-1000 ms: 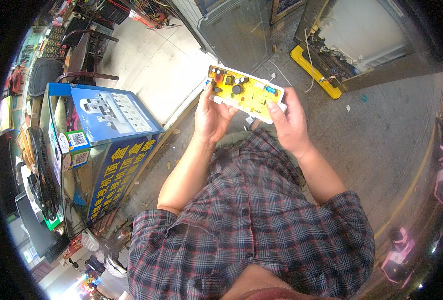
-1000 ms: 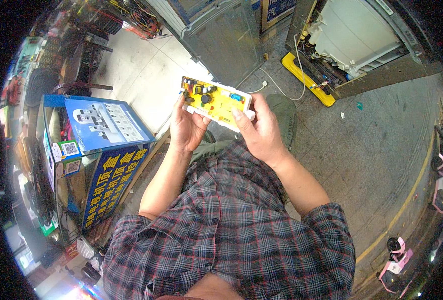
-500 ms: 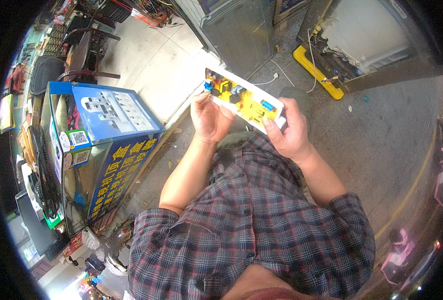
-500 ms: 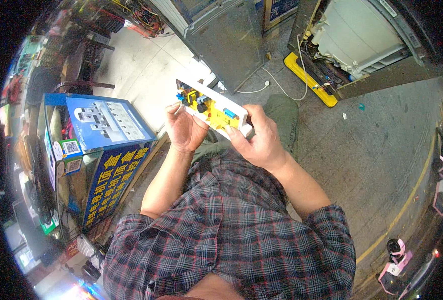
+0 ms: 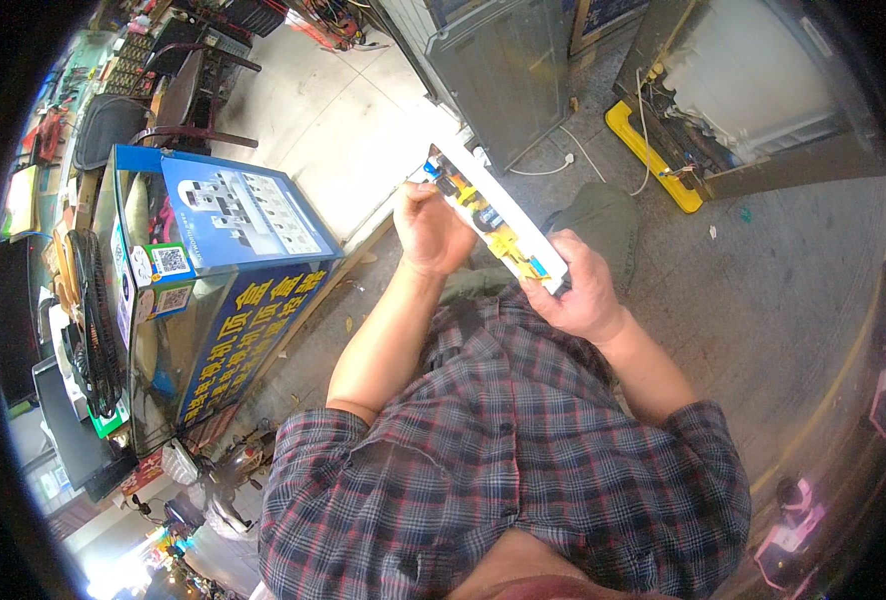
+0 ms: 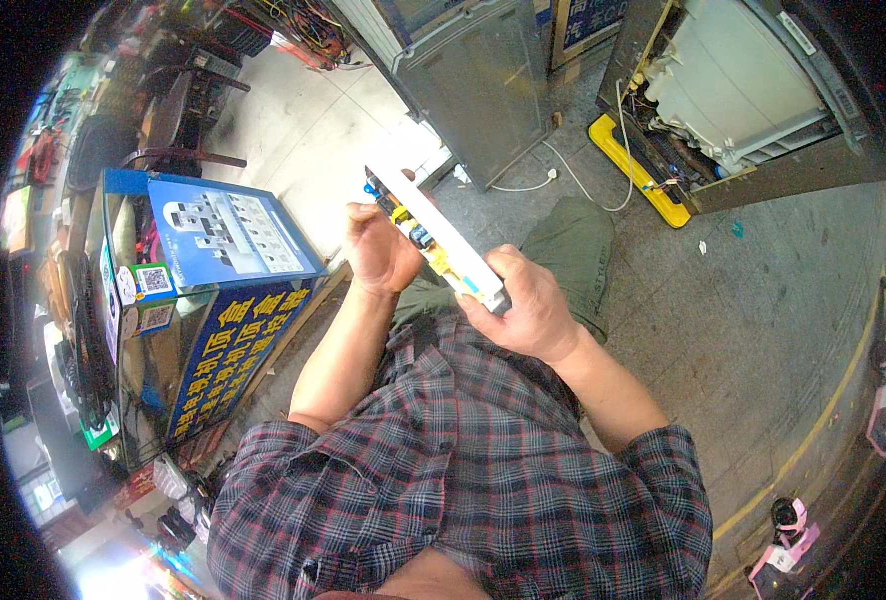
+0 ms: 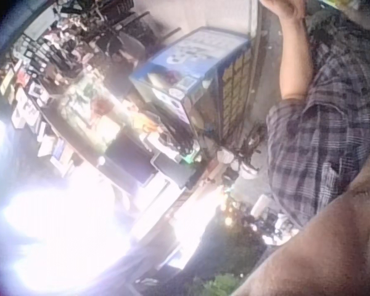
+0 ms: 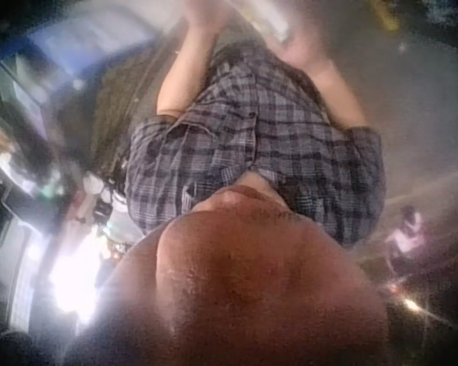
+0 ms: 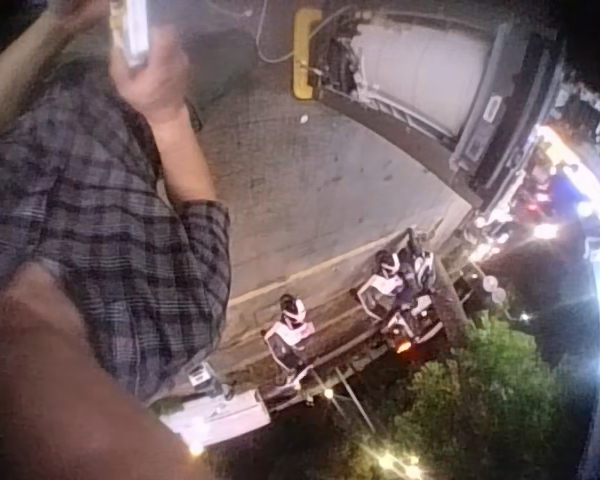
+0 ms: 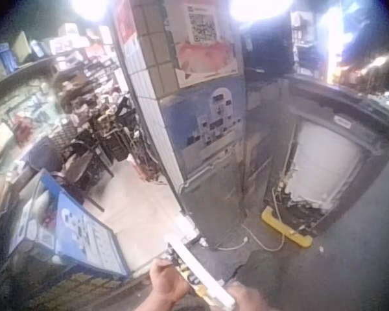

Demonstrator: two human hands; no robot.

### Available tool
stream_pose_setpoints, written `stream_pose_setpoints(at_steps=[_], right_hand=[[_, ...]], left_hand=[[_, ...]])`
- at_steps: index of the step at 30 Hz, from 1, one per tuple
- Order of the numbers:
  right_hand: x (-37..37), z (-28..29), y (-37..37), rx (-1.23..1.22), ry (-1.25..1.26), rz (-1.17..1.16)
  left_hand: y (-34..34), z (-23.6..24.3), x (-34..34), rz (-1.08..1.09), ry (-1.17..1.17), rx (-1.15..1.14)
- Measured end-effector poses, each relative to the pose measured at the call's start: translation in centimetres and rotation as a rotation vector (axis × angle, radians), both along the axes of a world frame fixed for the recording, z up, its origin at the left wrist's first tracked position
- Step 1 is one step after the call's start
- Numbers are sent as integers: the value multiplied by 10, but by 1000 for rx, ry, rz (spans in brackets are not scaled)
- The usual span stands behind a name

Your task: The person removes a yellow circuit board from a disassembled appliance, inspects it, and then uses a power drill to remove screws from the appliance casing. The person handles the circuit board and drill throughout the task.

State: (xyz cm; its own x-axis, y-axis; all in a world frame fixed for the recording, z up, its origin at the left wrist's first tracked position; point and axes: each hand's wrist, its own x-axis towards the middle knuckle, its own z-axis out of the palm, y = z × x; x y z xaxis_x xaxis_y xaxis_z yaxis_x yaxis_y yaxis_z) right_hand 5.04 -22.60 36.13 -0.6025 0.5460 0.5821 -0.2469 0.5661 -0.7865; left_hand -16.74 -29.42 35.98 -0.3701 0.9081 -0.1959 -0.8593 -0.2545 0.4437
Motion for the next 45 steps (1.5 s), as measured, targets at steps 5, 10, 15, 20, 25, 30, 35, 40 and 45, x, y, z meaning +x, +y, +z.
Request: stream_pose_setpoints(at_steps=[5,10,15,20,25,30,35,40,45], right_hand=[[-5,-9,-6,15,-39,-51],[-8,-26,-14,-48,-104,-65],[-11,-31,-26,-128,-185,-51],[-14,-30,-31,-126,-229,2],[-13,-26,-27,-127,-270,140],[-18,-11,-25,-89,-374,339],[-32,-6,-28,9,-382,415],[-43,-5,-32,34,-383,417],[-50,-6,-34,44,-395,432]], left_hand=[[0,-2,4,-14,-8,-63],[5,1,7,-78,103,-77],[3,-19,0,-120,-50,-5],[6,-20,-4,-216,-100,7],[14,-7,-8,-307,170,-190],[21,14,-18,-568,301,-239],[31,13,-35,-829,224,-267],[32,22,-40,-894,360,-292],[37,27,-44,-974,416,-273]])
